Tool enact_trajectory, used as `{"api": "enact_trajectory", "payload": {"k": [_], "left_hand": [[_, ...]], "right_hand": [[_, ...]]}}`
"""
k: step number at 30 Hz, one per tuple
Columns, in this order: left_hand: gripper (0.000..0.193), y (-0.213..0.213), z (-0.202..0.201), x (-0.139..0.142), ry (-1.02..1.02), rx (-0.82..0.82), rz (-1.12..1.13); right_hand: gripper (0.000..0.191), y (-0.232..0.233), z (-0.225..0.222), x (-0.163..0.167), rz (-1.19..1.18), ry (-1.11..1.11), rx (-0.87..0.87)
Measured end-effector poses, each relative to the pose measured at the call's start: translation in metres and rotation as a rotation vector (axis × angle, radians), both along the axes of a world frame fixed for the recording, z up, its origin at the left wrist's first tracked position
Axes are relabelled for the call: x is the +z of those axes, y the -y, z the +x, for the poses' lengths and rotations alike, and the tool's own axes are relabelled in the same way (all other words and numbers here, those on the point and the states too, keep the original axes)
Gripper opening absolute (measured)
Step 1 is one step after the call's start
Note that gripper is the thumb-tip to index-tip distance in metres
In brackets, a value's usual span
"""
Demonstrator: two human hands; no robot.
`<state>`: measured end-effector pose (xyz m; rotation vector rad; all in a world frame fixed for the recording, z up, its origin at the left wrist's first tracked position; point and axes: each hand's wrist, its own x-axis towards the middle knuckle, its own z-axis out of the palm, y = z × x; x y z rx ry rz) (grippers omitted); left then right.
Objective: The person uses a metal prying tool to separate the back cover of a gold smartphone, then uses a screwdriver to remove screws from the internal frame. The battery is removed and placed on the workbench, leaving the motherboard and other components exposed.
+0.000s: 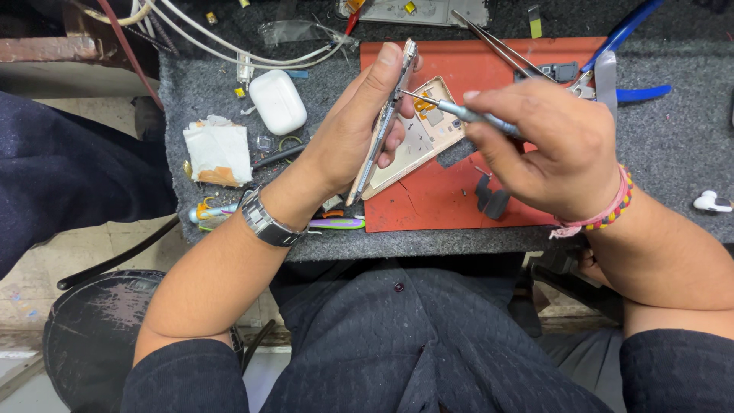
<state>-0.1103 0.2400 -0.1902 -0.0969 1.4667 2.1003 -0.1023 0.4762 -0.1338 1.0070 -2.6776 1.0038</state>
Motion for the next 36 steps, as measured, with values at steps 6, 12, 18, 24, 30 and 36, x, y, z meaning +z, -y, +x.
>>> {"api": "enact_trajectory", "payload": {"k": [6, 12, 18, 24, 30, 36], "left_hand": [[0.082, 0.0, 0.0, 0.0, 0.016, 0.005, -0.003], [0.083, 0.0, -0.003, 0.003, 0.067, -0.014, 0.075], [0.08, 0.007, -0.005, 0.009, 0.133, -0.002, 0.198], [0.08, 0.009, -0.009, 0.008, 0.185, -0.002, 0.277], [0.074, 0.011, -0.009, 0.005, 0.227, -0.077, 0.382], [0.075, 0.008, -0.01, 0.005, 0.256, -0.138, 0.416]], "right_hand": [[0.035, 0.0, -0.002, 0.001, -0.073, -0.12, 0.085], [0.019, -0.003, -0.002, -0.002, -0.115, -0.137, 0.065], [0.019, 0.0, -0.005, 0.002, -0.039, -0.087, 0.02], [0.015, 0.002, -0.01, 0.004, 0.048, -0.018, -0.005], [0.015, -0.005, -0.014, -0.002, 0.138, -0.018, 0.029], [0.015, -0.011, -0.022, 0.003, 0.199, 0.021, 0.05]]}}
